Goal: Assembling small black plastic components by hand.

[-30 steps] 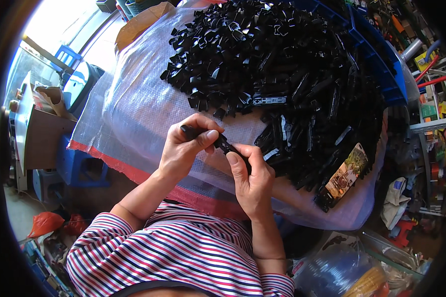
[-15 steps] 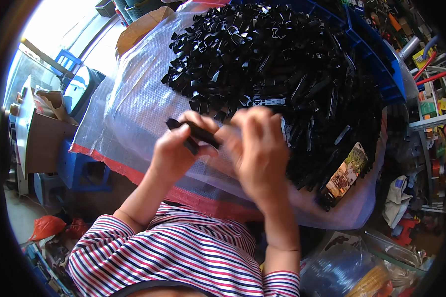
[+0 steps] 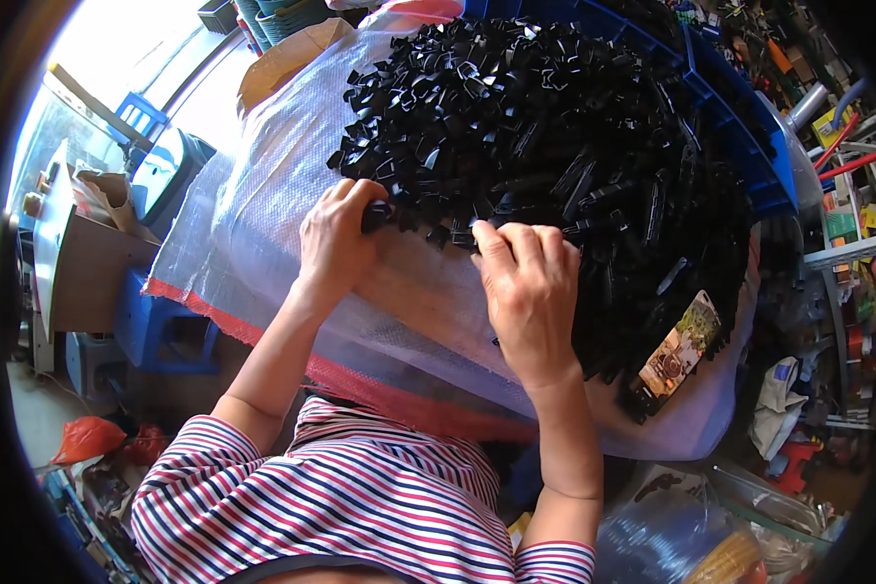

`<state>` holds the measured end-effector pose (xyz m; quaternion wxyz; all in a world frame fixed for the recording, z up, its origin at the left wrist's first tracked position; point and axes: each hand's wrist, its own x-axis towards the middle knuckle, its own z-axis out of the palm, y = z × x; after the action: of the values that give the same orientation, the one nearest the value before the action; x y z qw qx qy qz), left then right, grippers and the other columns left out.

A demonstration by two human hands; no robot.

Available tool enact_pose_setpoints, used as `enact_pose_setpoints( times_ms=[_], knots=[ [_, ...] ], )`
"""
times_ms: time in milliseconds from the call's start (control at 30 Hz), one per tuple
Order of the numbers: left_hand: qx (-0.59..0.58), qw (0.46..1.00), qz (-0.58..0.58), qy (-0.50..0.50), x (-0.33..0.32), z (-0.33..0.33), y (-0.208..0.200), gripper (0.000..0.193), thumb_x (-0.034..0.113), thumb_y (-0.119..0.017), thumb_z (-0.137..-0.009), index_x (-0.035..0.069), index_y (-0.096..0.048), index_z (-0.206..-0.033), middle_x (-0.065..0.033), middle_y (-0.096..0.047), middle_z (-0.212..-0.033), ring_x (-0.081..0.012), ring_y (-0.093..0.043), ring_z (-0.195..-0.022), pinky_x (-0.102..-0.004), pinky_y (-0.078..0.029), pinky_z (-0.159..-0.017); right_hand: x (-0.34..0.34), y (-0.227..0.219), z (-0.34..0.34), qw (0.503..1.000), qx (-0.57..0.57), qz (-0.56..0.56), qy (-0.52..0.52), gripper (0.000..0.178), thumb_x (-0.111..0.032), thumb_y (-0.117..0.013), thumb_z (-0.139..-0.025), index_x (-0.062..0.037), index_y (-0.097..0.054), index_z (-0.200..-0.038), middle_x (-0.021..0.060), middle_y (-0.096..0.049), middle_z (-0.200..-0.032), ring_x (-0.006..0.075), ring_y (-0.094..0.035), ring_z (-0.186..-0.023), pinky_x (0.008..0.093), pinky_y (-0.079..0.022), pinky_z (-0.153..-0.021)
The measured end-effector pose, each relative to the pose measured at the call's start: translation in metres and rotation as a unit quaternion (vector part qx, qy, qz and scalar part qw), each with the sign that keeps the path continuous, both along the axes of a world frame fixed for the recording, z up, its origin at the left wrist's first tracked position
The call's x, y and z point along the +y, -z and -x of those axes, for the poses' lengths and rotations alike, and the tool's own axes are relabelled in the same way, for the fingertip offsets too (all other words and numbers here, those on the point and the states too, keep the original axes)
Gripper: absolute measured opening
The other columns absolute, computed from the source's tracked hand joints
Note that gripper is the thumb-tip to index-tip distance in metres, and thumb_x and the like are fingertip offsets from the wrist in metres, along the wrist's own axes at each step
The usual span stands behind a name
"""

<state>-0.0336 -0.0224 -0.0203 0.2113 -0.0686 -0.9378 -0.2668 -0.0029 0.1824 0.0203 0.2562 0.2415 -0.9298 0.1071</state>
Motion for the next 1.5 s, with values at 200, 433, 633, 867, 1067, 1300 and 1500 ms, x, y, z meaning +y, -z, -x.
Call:
enact_pose_setpoints(
  times_ms=[200,433,633,867,1067,1300,1500],
  knots=[
    [0.049,0.996,-0.05,0.058,-0.004,-0.003,0.0,0.028,-0.002,-0.06,-0.064,0.009,-0.056,-0.089,-0.0074,-0.058,-0.081,-0.0265,-0.059,-0.076,-0.0316,-0.047,-0.067,-0.005,0.001,-0.017,0.965,-0.076,0.25,-0.029,0.023,-0.006,-0.053,-0.086,-0.0034,-0.055,-0.108,0.0129,-0.055,-0.093,0.0252,-0.053,-0.082,0.0346,-0.042,-0.074],
    [-0.091,0.893,-0.309,0.313,0.014,-0.036,-0.039,0.035,-0.002,-0.067,-0.07,0.004,-0.05,-0.1,-0.0069,-0.057,-0.075,-0.0188,-0.06,-0.071,-0.0294,-0.047,-0.065,-0.017,-0.004,-0.026,0.859,-0.295,0.4,-0.124,0.043,-0.029,-0.068,-0.079,-0.0015,-0.055,-0.11,0.0057,-0.054,-0.089,0.0119,-0.051,-0.076,0.0216,-0.041,-0.068],
    [-0.277,0.695,-0.607,0.27,0.021,-0.044,-0.024,0.031,0.006,-0.071,-0.074,0.002,-0.053,-0.099,-0.0009,-0.054,-0.073,-0.0069,-0.051,-0.062,-0.0191,-0.04,-0.055,-0.014,-0.005,-0.035,0.868,-0.289,0.385,-0.125,0.035,-0.027,-0.072,-0.074,-0.0018,-0.059,-0.094,0.0036,-0.054,-0.08,0.0112,-0.051,-0.068,0.0224,-0.041,-0.06],
    [-0.387,0.502,-0.744,0.212,0.035,-0.051,-0.017,0.02,0.018,-0.061,-0.084,0.004,-0.059,-0.098,-0.0021,-0.057,-0.076,-0.0085,-0.051,-0.062,-0.0218,-0.041,-0.053,-0.022,0.016,-0.041,0.912,-0.062,0.396,-0.08,0.033,-0.012,-0.076,-0.069,-0.0054,-0.057,-0.095,0.0038,-0.052,-0.077,0.0124,-0.049,-0.064,0.0228,-0.042,-0.057],
    [-0.451,0.464,-0.739,0.186,0.042,-0.051,-0.022,0.017,0.02,-0.059,-0.086,0.005,-0.06,-0.095,-0.0015,-0.056,-0.082,-0.0087,-0.053,-0.069,-0.0215,-0.04,-0.053,-0.022,0.017,-0.043,0.922,-0.048,0.377,-0.076,0.033,-0.012,-0.075,-0.07,-0.0049,-0.057,-0.097,0.0045,-0.053,-0.079,0.014,-0.051,-0.068,0.0246,-0.043,-0.06],
    [-0.388,0.531,-0.731,0.181,0.038,-0.04,-0.019,0.017,0.019,-0.061,-0.084,0.003,-0.059,-0.091,-0.0047,-0.058,-0.076,-0.0102,-0.053,-0.065,-0.0213,-0.041,-0.055,-0.008,0.006,-0.052,0.919,-0.168,0.352,-0.067,0.021,-0.014,-0.052,-0.09,0.0001,-0.053,-0.105,0.0079,-0.054,-0.099,0.0133,-0.052,-0.086,0.0247,-0.042,-0.077],
    [-0.32,0.612,-0.699,0.186,0.042,-0.043,-0.015,0.018,0.016,-0.065,-0.082,0.001,-0.061,-0.091,-0.0056,-0.06,-0.077,-0.0099,-0.052,-0.062,-0.0209,-0.042,-0.056,-0.011,0.001,-0.064,0.875,-0.218,0.432,0.008,0.025,-0.024,-0.054,-0.09,0.0006,-0.057,-0.095,0.0003,-0.051,-0.07,0.0069,-0.044,-0.061,0.0189,-0.038,-0.056]
  ],
)
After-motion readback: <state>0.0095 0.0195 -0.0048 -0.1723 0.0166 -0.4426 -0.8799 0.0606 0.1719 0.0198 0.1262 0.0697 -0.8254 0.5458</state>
